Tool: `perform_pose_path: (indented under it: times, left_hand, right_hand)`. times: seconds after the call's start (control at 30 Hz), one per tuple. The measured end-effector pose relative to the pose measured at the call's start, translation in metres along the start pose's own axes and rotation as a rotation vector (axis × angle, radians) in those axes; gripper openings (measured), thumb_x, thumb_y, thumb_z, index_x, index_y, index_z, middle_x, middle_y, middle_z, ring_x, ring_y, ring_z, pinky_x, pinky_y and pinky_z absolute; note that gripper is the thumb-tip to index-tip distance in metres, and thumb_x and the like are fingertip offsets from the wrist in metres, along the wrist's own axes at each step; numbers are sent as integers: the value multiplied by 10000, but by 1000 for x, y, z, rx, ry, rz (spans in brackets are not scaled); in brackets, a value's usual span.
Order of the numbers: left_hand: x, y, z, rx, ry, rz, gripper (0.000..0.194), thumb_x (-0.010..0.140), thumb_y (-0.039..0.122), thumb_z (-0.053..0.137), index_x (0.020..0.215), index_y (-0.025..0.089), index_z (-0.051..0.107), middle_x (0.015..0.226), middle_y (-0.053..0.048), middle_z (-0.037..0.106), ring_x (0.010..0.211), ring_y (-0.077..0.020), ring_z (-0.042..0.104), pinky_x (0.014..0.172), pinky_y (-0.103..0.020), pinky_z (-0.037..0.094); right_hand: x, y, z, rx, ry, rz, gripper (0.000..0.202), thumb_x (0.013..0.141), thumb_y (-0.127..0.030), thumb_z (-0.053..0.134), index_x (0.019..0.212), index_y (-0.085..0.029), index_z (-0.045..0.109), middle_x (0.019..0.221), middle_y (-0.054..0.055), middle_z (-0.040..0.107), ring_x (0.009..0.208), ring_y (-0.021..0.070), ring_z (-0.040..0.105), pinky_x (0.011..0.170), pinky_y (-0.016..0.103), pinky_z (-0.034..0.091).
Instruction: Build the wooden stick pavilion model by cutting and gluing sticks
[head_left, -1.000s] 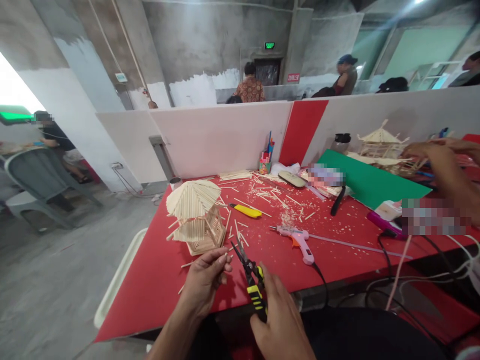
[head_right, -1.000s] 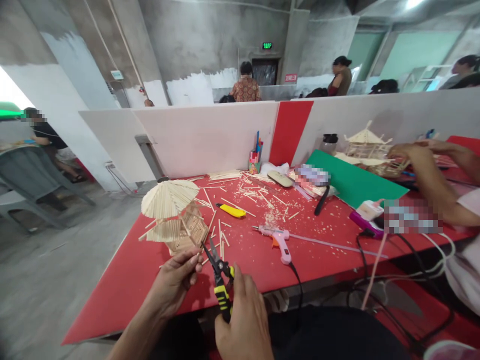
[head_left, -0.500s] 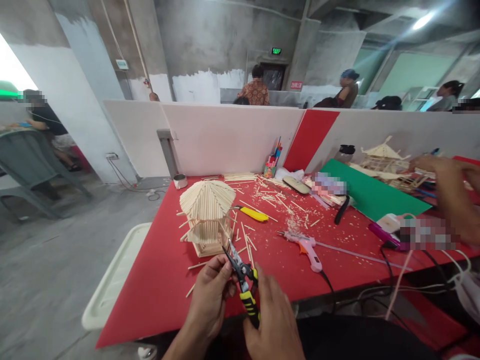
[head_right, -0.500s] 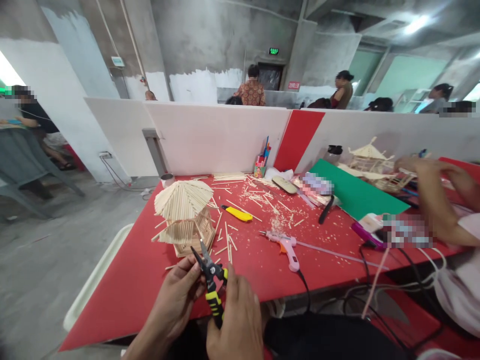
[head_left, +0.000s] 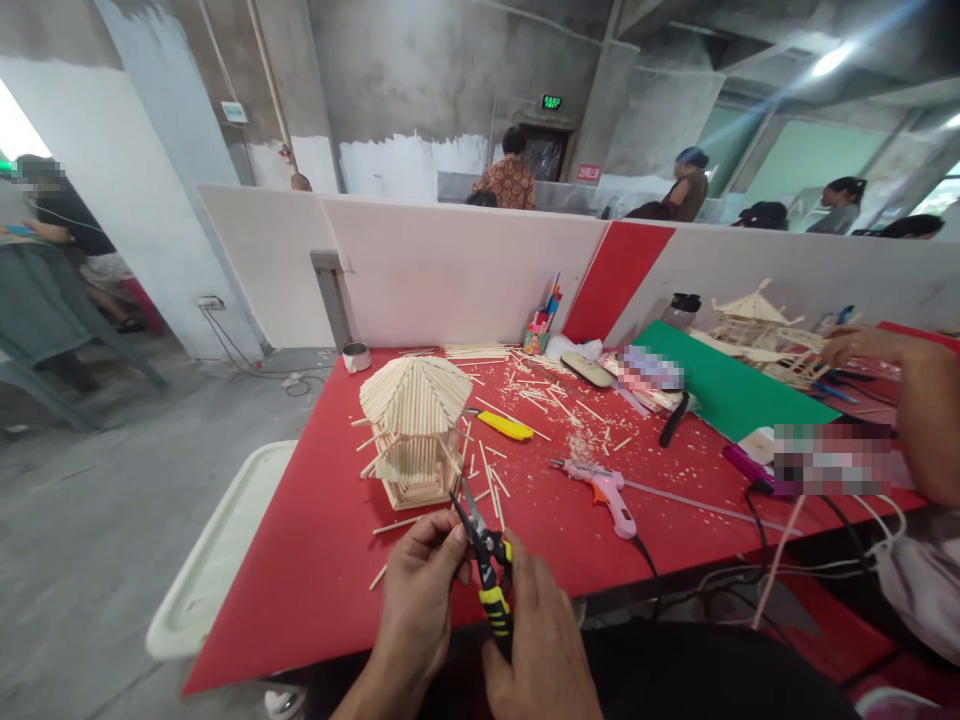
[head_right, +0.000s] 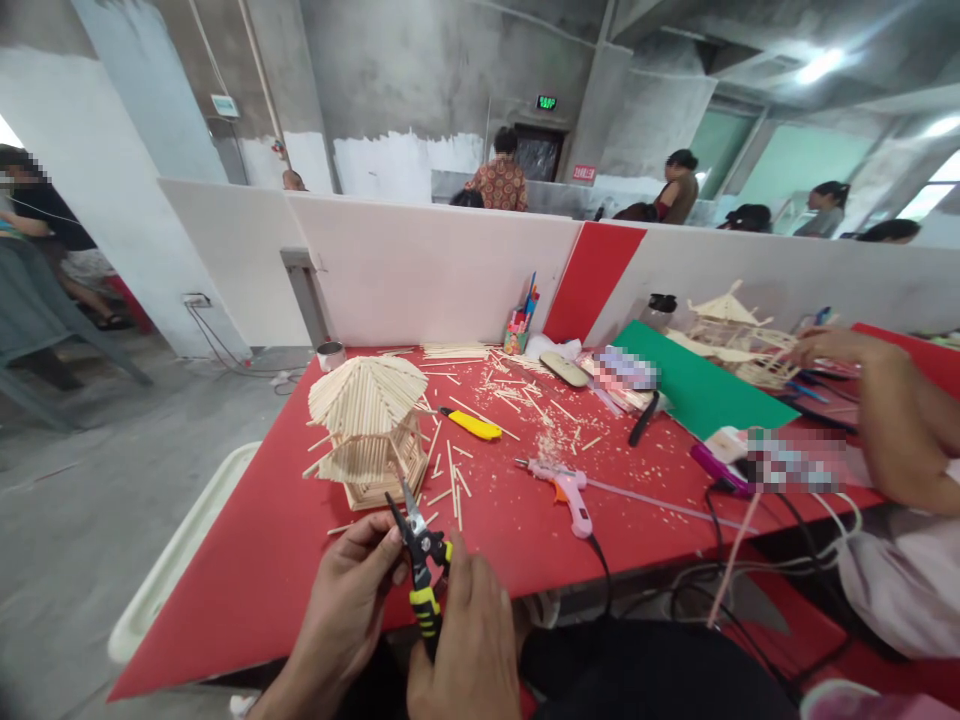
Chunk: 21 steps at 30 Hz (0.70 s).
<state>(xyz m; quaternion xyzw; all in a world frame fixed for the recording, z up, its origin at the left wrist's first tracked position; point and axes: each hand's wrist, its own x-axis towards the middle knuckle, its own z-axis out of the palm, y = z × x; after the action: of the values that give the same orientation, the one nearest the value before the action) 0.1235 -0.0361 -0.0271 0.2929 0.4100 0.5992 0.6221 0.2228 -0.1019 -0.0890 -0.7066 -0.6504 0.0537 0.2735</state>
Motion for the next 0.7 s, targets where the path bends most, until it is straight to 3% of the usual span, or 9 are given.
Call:
perform_pose_path:
  times: [0.5, 0.6, 0.7]
  left_hand:
    - [-14, 1, 16, 38, 58, 62, 279, 568, 335, 828, 650, 127, 662, 515, 18, 598, 410, -57, 457, 396, -152, 380]
    - [-15, 2, 14, 88, 24, 50, 272, 611, 358, 790, 667, 135, 645, 514, 26, 579, 397, -60, 446, 385, -157, 372]
    - [-12, 10, 8, 283, -81, 78, 218, 694, 351, 708, 660, 150, 629, 519, 32, 557, 383, -71, 443, 368, -170, 364]
  right_hand:
    - [-1, 7, 10, 217, 228, -105, 698, 721, -129, 439, 1397, -192, 280, 1284, 141, 508, 1191, 296, 491, 964, 461, 435]
    - [1, 9, 8, 184, 249, -110, 714, 735, -144, 442, 1421, -196, 254, 1292, 145, 509, 1191, 312, 492, 943, 480, 448]
    - [3, 17, 0, 91, 246, -166, 744, 747, -157, 450, 1451, -189, 212, 1310, 153, 496, 1187, 327, 490, 926, 504, 456]
